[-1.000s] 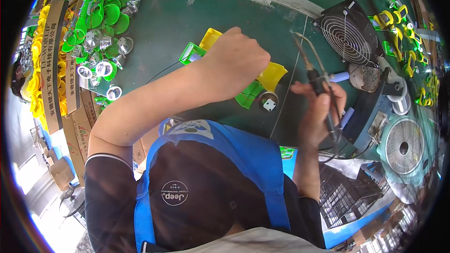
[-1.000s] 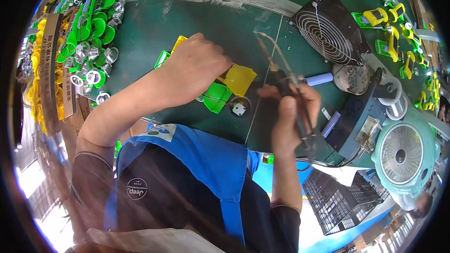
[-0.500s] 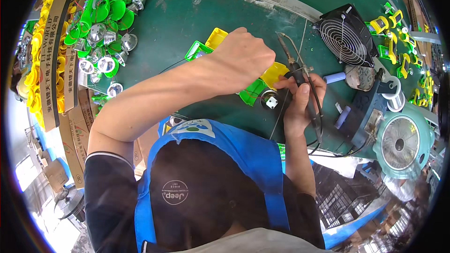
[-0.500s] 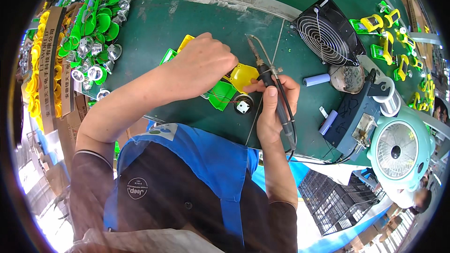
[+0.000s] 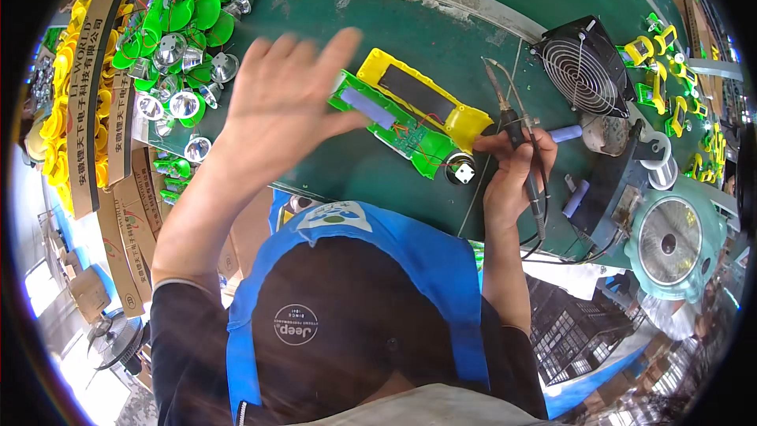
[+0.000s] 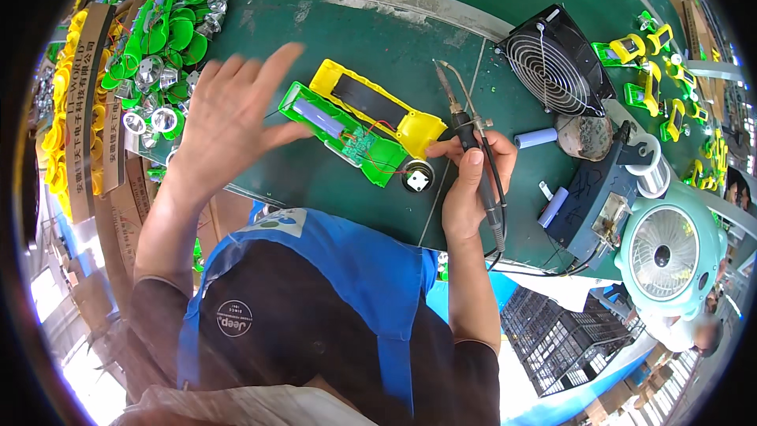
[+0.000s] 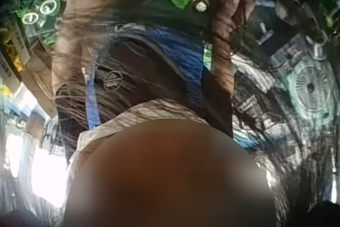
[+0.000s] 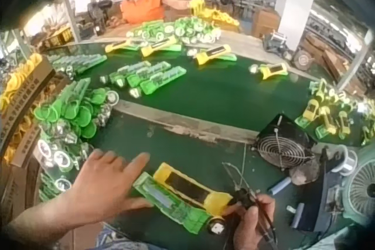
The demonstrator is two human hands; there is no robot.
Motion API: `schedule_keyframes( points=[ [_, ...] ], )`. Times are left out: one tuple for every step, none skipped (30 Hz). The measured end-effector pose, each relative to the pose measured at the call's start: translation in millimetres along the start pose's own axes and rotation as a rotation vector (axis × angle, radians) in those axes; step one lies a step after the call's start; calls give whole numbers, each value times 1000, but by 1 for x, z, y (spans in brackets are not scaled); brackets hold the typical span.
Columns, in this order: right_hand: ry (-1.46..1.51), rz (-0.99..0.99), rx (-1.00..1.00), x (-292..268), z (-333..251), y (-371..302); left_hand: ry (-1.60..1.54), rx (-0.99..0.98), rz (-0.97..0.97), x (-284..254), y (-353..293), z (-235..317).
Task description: Soldering electronic components and wires to assemble solar-powered flashlight parts.
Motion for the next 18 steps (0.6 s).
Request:
schedule_keyframes(
  points=[
    [-13, 6, 12, 0, 0, 0, -79, -48, -101, 3, -12, -6],
    [-26, -5, -3, 1, 0, 0, -123, -151, -266, 8, -24, -10],
    [-29, 0, 2, 1, 1, 1, -383, -193, -275, 13, -33, -12],
    [-27, -9, -3, 2, 1, 1, -652, -228, -174, 17, -39, -15],
    [-27, -17, -9, 2, 1, 1, -913, -328, -185, 21, -44, -16],
    [-7, -2, 3, 1, 1, 2, -1030, -238, -53, 23, -44, -17],
    [33, -4, 10, 0, 0, 2, -1065, -157, 26, 25, -42, -16],
    [60, 5, 5, -1, -1, 1, -1103, -90, 106, 25, -38, -16],
    [75, 23, 7, -4, -4, -1, -1175, -64, 72, 25, -35, -15],
    [106, 32, 11, -7, -7, -4, -1185, -90, 66, 25, -28, -16],
    [79, 15, -15, -12, -12, -7, -1019, 146, 92, 24, -19, -15],
    [53, 5, -4, -16, -15, -9, -849, 351, 130, 24, -13, -13],
    [63, -26, -4, -19, -18, -12, -865, 385, 150, 25, -9, -9],
    [58, -34, 58, -23, -21, -13, -831, 440, 156, 27, -5, -7],
    [49, -23, 62, -26, -22, -12, -797, 493, 164, 30, -1, -4],
    [43, -65, 107, -29, -24, -10, -793, 488, 94, 34, 0, -1],
    [37, -109, 154, -31, -25, -8, -802, 480, 103, 37, 1, 2],
    [54, -149, 176, -32, -26, -4, -755, 483, 64, 40, 2, 5]
  ],
)
Point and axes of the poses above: each hand's wrist, its own y-axis towards the middle knuckle, its own x-axis out of the palm, z = x × y, the point moved 1 cm from there along y, towards the middle knuckle, and after that the axes turned 1 degree about x, right-handed, at the moved point
